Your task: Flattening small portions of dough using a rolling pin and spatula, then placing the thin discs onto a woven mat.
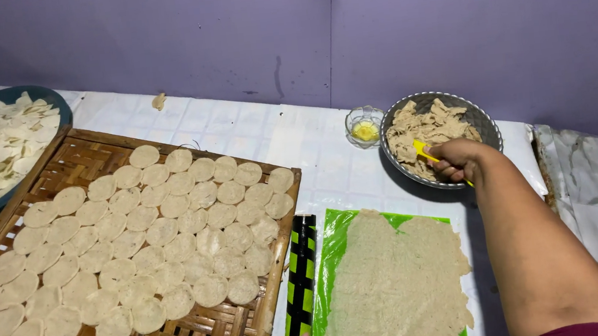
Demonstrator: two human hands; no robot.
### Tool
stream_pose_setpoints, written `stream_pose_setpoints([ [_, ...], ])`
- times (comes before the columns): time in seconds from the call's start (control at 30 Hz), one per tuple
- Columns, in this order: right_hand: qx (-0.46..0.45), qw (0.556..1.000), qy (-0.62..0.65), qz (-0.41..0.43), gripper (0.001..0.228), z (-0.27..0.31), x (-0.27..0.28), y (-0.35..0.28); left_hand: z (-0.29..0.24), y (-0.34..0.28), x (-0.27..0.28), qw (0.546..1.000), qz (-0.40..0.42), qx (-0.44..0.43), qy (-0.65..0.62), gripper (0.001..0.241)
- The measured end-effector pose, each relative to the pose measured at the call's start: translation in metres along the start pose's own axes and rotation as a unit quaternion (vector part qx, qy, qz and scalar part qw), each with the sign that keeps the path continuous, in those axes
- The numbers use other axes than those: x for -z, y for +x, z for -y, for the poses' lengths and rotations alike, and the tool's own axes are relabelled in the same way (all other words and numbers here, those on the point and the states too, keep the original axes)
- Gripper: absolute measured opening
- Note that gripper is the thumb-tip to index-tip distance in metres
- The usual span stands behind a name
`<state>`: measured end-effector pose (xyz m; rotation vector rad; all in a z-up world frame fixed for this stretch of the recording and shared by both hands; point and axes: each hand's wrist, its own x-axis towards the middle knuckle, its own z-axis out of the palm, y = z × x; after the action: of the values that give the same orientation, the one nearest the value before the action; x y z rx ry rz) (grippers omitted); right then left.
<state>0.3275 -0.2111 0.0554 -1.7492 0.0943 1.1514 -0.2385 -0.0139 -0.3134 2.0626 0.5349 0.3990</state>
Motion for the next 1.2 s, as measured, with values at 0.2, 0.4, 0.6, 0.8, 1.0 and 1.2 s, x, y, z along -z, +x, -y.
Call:
stream_pose_setpoints([
  [0.2, 0.042, 0.999, -0.032, 0.008, 0.029, -0.008, 0.004, -0.005, -0.073, 0.005, 0.033, 0.991, -0.037, -0.127, 0.030, 0.043],
  [0.4, 0.082, 0.992, -0.085, 0.053, 0.032, -0.022, 0.027, 0.006, -0.097, 0.016, 0.051, 0.983, 0.012, -0.182, -0.033, 0.048],
  [0.6, 0.104, 0.992, -0.048, 0.047, 0.024, -0.031, 0.032, -0.004, -0.100, 0.007, 0.050, 0.989, 0.022, -0.138, -0.047, 0.055],
  [0.8, 0.115, 0.989, -0.093, 0.026, 0.031, -0.030, 0.031, -0.025, -0.126, 0.000, 0.055, 0.990, -0.027, -0.128, 0.050, 0.048],
  [1.0, 0.135, 0.986, -0.029, 0.098, 0.027, -0.040, 0.049, -0.030, -0.153, 0.000, 0.061, 0.996, -0.030, -0.078, -0.011, 0.057],
  [1.2, 0.178, 0.982, -0.040, 0.052, 0.029, -0.048, 0.049, -0.069, -0.211, 0.002, 0.079, 0.990, -0.090, -0.100, -0.049, 0.064],
])
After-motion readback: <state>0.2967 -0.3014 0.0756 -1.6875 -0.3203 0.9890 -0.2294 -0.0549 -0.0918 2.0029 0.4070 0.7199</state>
